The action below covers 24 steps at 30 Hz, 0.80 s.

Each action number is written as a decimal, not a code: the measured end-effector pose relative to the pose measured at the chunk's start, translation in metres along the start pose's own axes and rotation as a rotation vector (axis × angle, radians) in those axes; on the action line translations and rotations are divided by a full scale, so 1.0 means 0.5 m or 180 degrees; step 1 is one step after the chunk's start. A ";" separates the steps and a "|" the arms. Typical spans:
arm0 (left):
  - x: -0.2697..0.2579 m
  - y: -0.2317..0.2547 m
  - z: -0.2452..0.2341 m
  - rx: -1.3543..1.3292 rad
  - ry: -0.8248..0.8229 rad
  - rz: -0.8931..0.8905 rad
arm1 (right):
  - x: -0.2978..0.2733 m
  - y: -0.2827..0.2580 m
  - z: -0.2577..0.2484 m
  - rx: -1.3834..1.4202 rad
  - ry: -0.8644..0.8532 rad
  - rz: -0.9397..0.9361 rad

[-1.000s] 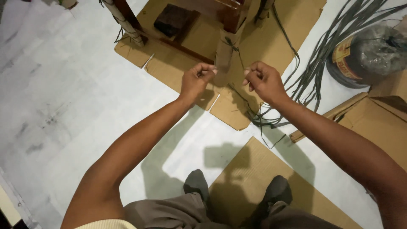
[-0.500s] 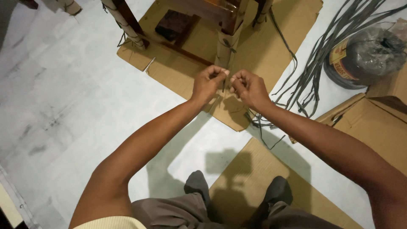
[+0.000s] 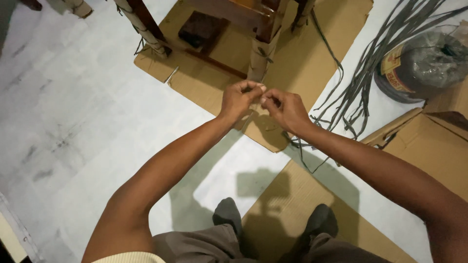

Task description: The recorder is wrapping the legs of a wooden piece of furniture with cardboard and securing them with plastic ties.

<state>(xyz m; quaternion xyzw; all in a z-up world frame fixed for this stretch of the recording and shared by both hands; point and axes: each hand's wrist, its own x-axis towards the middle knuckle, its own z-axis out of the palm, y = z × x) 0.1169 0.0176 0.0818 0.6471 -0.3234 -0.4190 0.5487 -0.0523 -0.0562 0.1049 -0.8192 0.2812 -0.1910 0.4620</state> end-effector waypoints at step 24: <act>-0.016 -0.030 0.025 0.0123 0.0135 0.0530 | 0.086 0.024 -0.016 0.0681 0.0138 0.0372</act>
